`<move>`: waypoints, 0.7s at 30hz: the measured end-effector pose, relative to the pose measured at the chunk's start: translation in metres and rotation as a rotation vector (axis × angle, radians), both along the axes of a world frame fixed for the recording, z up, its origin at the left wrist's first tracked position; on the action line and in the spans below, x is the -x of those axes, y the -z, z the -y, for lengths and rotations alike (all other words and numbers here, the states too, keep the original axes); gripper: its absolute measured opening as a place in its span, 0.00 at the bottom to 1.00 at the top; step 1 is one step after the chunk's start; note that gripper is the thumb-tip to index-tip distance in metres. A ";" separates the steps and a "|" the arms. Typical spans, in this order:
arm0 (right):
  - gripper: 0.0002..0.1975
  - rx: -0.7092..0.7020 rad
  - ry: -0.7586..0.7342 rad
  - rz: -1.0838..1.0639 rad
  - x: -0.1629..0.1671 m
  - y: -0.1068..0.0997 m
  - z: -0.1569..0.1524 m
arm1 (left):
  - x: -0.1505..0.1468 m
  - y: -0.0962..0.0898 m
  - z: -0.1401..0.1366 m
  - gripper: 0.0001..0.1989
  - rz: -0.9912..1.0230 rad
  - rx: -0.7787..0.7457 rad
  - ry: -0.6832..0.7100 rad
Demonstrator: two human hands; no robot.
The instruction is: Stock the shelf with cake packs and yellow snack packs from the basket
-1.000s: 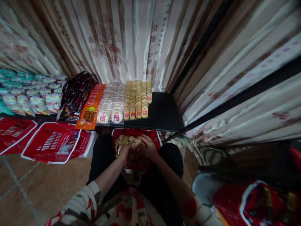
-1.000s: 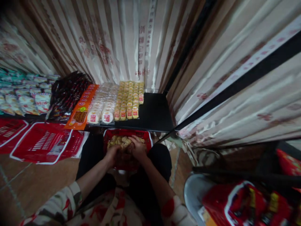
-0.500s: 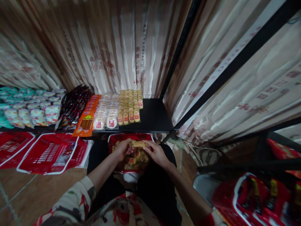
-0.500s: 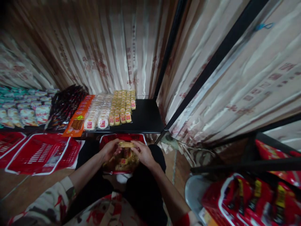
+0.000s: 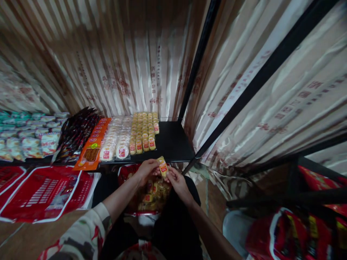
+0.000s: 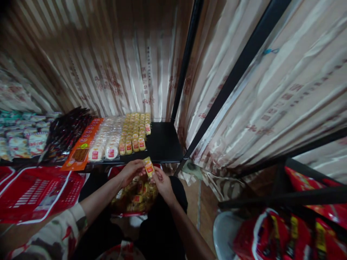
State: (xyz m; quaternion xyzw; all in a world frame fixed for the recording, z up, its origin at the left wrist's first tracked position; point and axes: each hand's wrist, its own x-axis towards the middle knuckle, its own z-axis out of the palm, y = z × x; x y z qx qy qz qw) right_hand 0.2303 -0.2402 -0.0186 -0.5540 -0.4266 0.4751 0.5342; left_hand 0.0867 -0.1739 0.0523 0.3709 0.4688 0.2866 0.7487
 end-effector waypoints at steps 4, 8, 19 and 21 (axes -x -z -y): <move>0.21 0.006 0.027 0.026 -0.007 0.006 -0.009 | -0.014 0.002 -0.008 0.07 -0.098 -0.084 -0.001; 0.22 -0.012 0.029 0.000 -0.019 0.012 -0.023 | -0.028 0.001 -0.020 0.05 -0.173 -0.107 0.071; 0.17 -0.058 0.104 0.207 -0.044 0.015 -0.104 | -0.073 0.028 -0.066 0.14 -0.246 -0.279 -0.210; 0.17 -0.025 0.150 0.330 -0.047 0.016 -0.125 | -0.080 0.034 -0.074 0.16 -0.224 -0.315 -0.219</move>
